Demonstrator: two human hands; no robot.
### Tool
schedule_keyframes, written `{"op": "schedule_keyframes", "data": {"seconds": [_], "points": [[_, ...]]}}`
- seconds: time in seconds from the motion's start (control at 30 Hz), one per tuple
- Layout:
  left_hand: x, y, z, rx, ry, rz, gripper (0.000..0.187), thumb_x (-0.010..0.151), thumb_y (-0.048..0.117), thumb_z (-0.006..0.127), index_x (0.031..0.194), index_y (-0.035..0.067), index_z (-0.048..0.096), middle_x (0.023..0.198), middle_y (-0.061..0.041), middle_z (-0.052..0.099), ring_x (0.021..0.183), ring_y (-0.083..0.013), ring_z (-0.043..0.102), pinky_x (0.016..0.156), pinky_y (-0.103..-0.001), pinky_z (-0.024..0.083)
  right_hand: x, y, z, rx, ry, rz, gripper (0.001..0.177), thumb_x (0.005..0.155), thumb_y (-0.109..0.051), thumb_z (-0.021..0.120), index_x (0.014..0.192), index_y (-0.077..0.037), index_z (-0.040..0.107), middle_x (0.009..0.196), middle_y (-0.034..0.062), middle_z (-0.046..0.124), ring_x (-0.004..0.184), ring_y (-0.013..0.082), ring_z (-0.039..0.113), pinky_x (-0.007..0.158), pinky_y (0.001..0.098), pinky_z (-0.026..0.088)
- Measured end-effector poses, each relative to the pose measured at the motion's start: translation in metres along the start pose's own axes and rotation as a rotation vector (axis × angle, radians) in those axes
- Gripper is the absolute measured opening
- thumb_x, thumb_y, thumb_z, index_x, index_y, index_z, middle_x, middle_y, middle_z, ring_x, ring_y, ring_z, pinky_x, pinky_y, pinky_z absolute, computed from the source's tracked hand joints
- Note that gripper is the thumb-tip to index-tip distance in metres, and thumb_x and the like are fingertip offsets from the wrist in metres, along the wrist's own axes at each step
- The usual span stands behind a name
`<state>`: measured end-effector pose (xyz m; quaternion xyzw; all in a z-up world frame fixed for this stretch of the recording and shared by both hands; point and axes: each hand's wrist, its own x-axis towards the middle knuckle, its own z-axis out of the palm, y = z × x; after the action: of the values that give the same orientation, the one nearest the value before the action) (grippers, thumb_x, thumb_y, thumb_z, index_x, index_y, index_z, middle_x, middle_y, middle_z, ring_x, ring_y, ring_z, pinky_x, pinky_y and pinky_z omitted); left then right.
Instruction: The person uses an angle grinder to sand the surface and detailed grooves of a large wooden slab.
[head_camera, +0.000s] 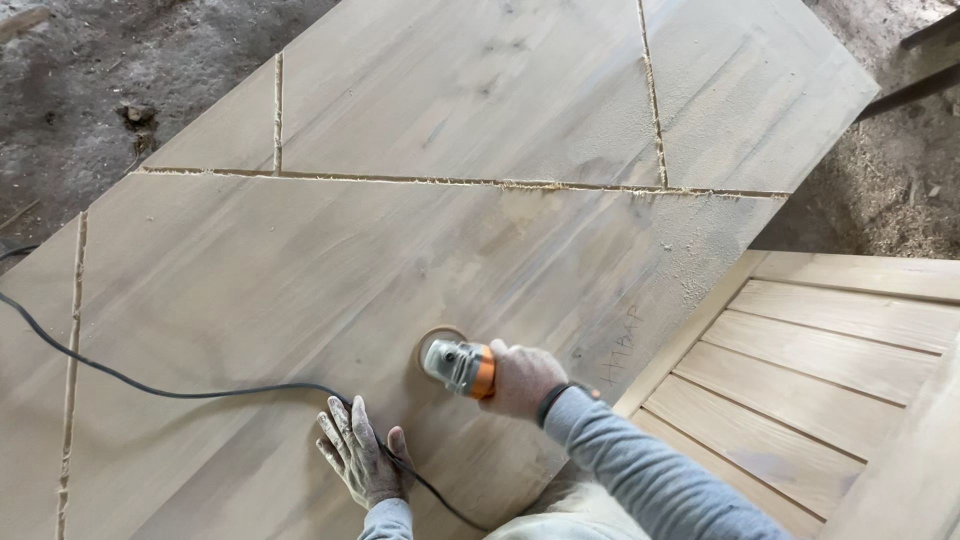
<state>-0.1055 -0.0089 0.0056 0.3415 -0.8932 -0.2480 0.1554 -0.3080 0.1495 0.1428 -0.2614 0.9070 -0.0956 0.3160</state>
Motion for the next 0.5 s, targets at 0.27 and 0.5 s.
{"op": "schedule_keyframes", "data": {"seconds": [0.27,0.5], "points": [[0.001,0.003,0.002,0.035,-0.020,-0.010,0.082,0.098,0.070,0.034,0.158,0.015,0.032,0.168,-0.021,0.025,0.157,-0.0446,0.015,0.125,-0.063,0.008,0.029,0.086,-0.090,-0.128,0.084,0.284,0.042,0.078,-0.039,0.081,0.111,-0.015,0.068,0.090,0.0101,0.076,0.081,0.0277,0.075,0.081,0.0404,0.062],[0.002,0.005,0.004,0.054,-0.028,-0.012,0.083,0.096,0.071,0.037,0.158,0.016,0.031,0.168,-0.022,0.024,0.157,-0.0453,0.015,0.124,-0.065,0.007,0.053,0.163,-0.133,0.064,0.261,0.458,0.046,0.076,-0.037,0.083,0.113,-0.013,0.070,0.093,0.0118,0.077,0.082,0.0271,0.076,0.085,0.0387,0.061]]}}
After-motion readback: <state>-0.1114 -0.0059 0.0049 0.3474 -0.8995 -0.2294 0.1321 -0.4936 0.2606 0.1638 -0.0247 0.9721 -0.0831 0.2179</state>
